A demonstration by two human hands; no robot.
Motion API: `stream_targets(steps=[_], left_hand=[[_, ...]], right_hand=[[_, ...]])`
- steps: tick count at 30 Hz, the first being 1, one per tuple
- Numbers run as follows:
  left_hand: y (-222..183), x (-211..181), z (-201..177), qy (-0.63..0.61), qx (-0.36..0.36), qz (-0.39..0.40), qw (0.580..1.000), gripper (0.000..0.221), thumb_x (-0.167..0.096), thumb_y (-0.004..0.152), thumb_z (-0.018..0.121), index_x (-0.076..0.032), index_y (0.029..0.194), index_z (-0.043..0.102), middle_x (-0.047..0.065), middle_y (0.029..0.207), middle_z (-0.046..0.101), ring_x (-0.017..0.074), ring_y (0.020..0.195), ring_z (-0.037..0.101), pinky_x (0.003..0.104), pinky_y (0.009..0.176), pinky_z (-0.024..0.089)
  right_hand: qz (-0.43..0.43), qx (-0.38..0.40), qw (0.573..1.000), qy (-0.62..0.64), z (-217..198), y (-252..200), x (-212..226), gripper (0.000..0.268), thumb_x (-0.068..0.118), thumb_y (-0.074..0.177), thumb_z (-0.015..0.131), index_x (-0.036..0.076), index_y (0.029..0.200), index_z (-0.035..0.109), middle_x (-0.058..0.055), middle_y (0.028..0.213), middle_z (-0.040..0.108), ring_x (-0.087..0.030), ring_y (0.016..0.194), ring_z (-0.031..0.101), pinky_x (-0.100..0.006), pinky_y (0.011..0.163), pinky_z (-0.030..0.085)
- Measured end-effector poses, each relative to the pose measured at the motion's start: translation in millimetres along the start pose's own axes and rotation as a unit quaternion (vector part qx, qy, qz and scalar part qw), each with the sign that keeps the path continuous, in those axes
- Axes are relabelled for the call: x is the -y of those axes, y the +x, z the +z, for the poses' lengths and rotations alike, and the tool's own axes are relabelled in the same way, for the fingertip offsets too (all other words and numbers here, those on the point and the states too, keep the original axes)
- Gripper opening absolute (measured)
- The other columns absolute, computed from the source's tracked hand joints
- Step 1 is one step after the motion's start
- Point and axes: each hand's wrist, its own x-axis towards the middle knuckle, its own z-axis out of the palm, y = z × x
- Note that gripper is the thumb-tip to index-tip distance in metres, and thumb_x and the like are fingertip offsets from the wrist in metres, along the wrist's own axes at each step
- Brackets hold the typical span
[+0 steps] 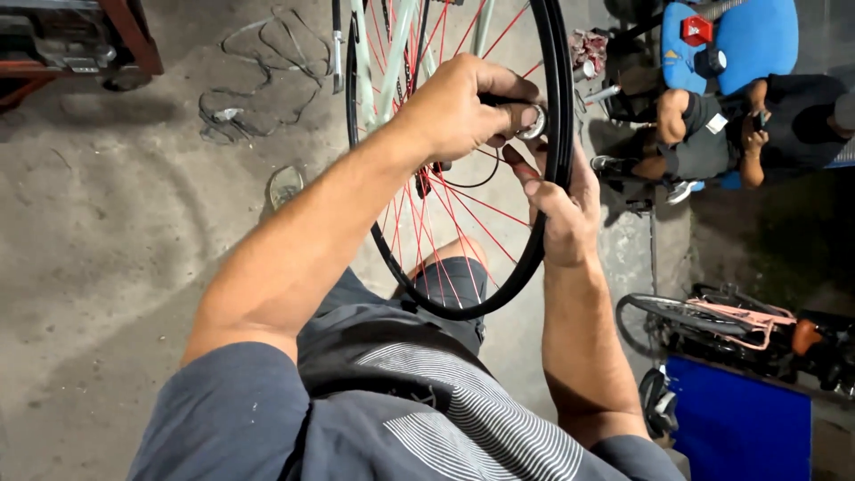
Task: Truing a bicycle wheel and adjusting components on a bicycle frame
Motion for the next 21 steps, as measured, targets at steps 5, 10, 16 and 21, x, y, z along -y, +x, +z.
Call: stream_targets(steps=[5, 10, 16, 21], left_hand=[[-18, -33, -5, 0.171, 0.037, 0.012, 0.985, 0.044, -0.025, 0.081, 0.087, -0.019, 0.123, 0.076, -0.001, 0.124, 0.081, 0.0121, 0.115, 0.075, 0.029, 0.105, 0.054], [-4, -1, 12, 0.308, -0.026, 0.209, 0.928, 0.027, -0.022, 0.079, 0.091, -0.01, 0.093, 0.072, 0.009, 0.089, 0.079, 0.0263, 0.077, 0.072, 0.041, 0.068, 0.052], [-30, 26, 46, 0.382, -0.261, 0.336, 0.82, 0.024, -0.029, 0.102, 0.061, -0.008, 0.092, 0.053, 0.007, 0.085, 0.053, 0.0306, 0.069, 0.06, 0.048, 0.053, 0.047], [-27, 49, 54, 0.304, -0.328, 0.379, 0.811, 0.015, -0.028, 0.09, 0.084, -0.022, 0.099, 0.074, -0.002, 0.092, 0.062, 0.0212, 0.081, 0.071, 0.035, 0.071, 0.063]], right_hand=[[0.01, -0.043, 0.996, -0.082, 6, 0, 11, 0.066, 0.016, 0.082, 0.064, 0.001, 0.145, 0.052, -0.012, 0.135, 0.064, -0.02, 0.128, 0.061, -0.028, 0.1, 0.055], [-0.043, -0.011, 0.996, -0.078, 12, 4, 18, 0.066, 0.008, 0.086, 0.059, -0.001, 0.149, 0.045, -0.014, 0.129, 0.062, -0.022, 0.124, 0.06, -0.04, 0.107, 0.058], [-0.075, -0.085, 0.988, -0.106, 9, 2, 7, 0.066, 0.01, 0.087, 0.072, -0.004, 0.147, 0.048, -0.017, 0.123, 0.067, -0.021, 0.112, 0.066, -0.033, 0.104, 0.056], [-0.123, -0.071, 0.982, -0.12, 3, 1, 3, 0.071, 0.004, 0.086, 0.076, -0.005, 0.152, 0.051, -0.014, 0.114, 0.069, -0.017, 0.108, 0.066, -0.036, 0.101, 0.059]])
